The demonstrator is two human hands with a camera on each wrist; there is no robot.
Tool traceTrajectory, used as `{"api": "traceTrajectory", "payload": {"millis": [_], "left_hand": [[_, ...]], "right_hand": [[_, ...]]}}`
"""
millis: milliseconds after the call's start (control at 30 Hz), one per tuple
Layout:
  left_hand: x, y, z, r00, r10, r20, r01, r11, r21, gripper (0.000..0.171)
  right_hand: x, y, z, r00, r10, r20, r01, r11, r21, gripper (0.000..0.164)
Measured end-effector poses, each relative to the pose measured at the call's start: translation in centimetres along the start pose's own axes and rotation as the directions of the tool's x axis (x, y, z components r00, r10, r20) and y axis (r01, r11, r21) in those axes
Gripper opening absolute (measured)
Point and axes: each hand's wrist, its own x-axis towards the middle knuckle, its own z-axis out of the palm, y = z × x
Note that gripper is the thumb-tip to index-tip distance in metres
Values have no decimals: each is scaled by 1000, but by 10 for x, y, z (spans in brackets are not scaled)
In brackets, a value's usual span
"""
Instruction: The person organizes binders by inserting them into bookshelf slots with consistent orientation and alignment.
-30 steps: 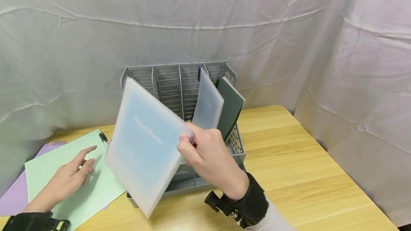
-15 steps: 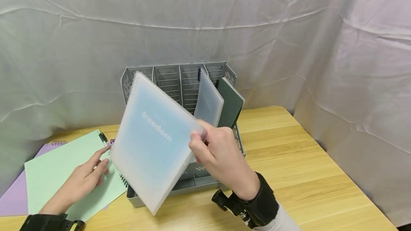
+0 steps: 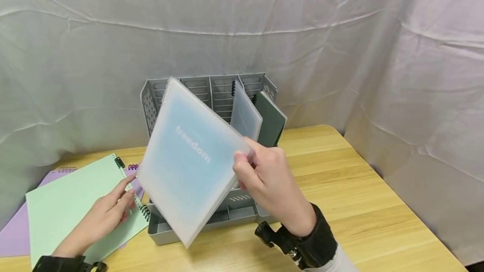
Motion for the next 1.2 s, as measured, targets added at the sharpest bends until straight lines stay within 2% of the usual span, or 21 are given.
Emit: {"api": "traceTrajectory", "payload": {"millis": [300,433,733,1200], "left_hand": [[-1,5,6,998,67,1,-67,994,-85,53],[-2,9,9,997,74,10,-73,991,-109,53],[-3,19,14,997,67,37,-60,985,-160,54],[-4,30,22,995,6,104,20,967,-253,60]], "right_hand": [[2,1,-9,999,-2,-32,0,998,-59,31],[2,1,-12,999,-2,-42,-1,997,-76,30],[1,-1,-19,999,20,-48,-23,997,-79,28],[-1,-2,-29,997,44,-55,-51,991,-124,27]]}}
